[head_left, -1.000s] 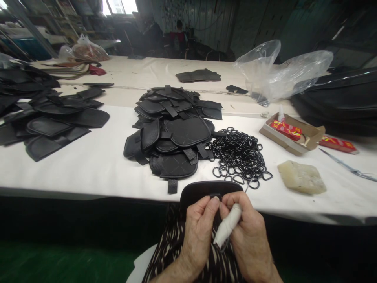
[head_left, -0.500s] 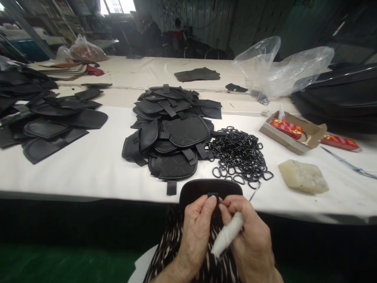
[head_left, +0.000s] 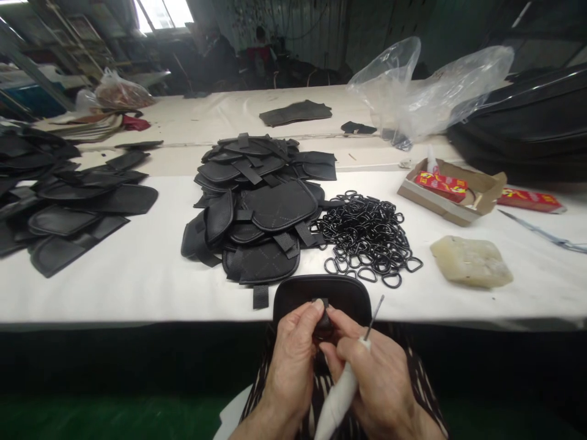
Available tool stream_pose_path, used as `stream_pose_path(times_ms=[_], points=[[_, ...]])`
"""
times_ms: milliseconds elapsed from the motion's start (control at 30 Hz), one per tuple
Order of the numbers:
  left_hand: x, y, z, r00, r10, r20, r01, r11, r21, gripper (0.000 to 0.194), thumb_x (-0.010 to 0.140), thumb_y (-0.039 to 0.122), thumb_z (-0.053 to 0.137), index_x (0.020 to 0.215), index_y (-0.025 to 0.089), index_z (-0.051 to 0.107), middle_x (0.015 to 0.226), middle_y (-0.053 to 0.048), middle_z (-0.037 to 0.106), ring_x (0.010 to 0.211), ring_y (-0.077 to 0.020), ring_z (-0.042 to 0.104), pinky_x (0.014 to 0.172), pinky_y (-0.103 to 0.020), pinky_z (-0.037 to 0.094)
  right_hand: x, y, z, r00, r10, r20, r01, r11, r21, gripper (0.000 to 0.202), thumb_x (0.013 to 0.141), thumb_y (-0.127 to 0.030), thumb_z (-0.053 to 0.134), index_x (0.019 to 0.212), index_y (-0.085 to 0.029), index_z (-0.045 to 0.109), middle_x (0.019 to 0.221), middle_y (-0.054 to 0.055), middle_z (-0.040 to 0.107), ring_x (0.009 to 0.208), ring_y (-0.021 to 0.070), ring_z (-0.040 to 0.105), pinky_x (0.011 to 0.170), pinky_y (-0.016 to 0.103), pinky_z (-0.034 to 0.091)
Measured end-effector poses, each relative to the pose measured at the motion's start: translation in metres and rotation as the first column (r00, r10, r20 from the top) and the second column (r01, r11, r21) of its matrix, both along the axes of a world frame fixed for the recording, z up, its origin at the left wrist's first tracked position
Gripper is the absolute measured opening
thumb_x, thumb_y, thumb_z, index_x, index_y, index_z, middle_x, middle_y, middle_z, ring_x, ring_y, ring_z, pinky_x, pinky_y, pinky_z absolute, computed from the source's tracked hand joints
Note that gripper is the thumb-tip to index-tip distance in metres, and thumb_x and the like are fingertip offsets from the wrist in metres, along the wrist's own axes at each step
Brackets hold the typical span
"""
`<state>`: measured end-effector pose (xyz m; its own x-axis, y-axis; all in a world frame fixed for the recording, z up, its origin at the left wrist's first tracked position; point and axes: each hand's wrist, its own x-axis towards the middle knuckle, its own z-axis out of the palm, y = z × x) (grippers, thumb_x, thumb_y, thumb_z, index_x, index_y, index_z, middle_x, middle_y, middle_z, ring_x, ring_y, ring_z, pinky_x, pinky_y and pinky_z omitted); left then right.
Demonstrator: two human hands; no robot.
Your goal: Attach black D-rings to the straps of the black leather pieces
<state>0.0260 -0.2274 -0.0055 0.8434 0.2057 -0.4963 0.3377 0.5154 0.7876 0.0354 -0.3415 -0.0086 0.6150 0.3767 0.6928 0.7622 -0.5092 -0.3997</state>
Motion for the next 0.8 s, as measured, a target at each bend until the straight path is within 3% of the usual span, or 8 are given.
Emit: stream_pose_path(times_ms=[167, 333, 533, 667, 800], points=[[0.0000, -0.0012, -0.0027, 0.994, 0.108, -0.031, -0.109, 0.994, -0.030, 0.021, 0.070, 0.032, 0.072, 0.066, 0.014, 0.062, 0.057, 0.003, 0.053, 0.051, -0.0071, 0.046, 0.051, -0.018, 0.039, 0.0003, -0.0007, -0.0027, 0.999, 0.018, 0.026, -0.018, 1.000, -0.012, 0.011, 0.083, -0.011, 0.053, 0.074, -0.016, 0.052, 0.093, 0.024, 0.070, 0.067, 0.0218, 0.069, 0.053, 0.029, 0.053], [-0.0006, -0.0010, -0.0013, 0.999, 0.012, -0.048, -0.015, 0.997, -0.078, 0.023, 0.073, 0.035, 0.068, 0.071, 0.012, 0.064, 0.058, 0.001, 0.056, 0.050, -0.0084, 0.048, 0.050, -0.019, 0.040, -0.0019, 0.0030, -0.0028, 0.999, -0.028, 0.032, 0.028, 1.000, 0.010, 0.018, 0.085, -0.013, 0.049, 0.068, -0.016, 0.053, 0.097, 0.026, 0.068, 0.054, 0.0181, 0.065, 0.046, 0.027, 0.048], [0.0016, -0.0009, 0.0008, 0.998, -0.018, -0.054, 0.011, 0.992, -0.128, 0.019, 0.078, 0.033, 0.064, 0.078, 0.013, 0.065, 0.064, 0.000, 0.058, 0.058, -0.0100, 0.053, 0.058, -0.020, 0.043, -0.0025, 0.0051, -0.0017, 0.997, -0.057, 0.045, 0.056, 0.998, 0.002, 0.024, 0.087, -0.013, 0.046, 0.064, -0.016, 0.053, 0.097, 0.027, 0.068, 0.047, 0.0157, 0.060, 0.044, 0.026, 0.043], [0.0041, -0.0012, 0.0029, 0.997, 0.000, -0.071, -0.005, 0.998, -0.061, 0.021, 0.076, 0.032, 0.066, 0.071, 0.012, 0.064, 0.057, 0.002, 0.053, 0.053, -0.0080, 0.049, 0.054, -0.018, 0.042, -0.0022, 0.0053, -0.0033, 0.996, -0.072, 0.050, 0.073, 0.997, -0.013, 0.025, 0.086, -0.014, 0.046, 0.063, -0.017, 0.051, 0.094, 0.026, 0.069, 0.044, 0.0146, 0.057, 0.043, 0.026, 0.042], [0.0049, -0.0024, 0.0054, 0.995, 0.037, -0.090, -0.044, 0.996, -0.079, 0.019, 0.074, 0.030, 0.069, 0.070, 0.013, 0.064, 0.055, 0.002, 0.054, 0.052, -0.0087, 0.051, 0.052, -0.018, 0.043, -0.0034, 0.0032, -0.0053, 0.998, -0.051, 0.021, 0.051, 0.999, -0.005, 0.023, 0.086, -0.014, 0.045, 0.064, -0.019, 0.051, 0.096, 0.022, 0.070, 0.042, 0.0127, 0.055, 0.042, 0.025, 0.043]])
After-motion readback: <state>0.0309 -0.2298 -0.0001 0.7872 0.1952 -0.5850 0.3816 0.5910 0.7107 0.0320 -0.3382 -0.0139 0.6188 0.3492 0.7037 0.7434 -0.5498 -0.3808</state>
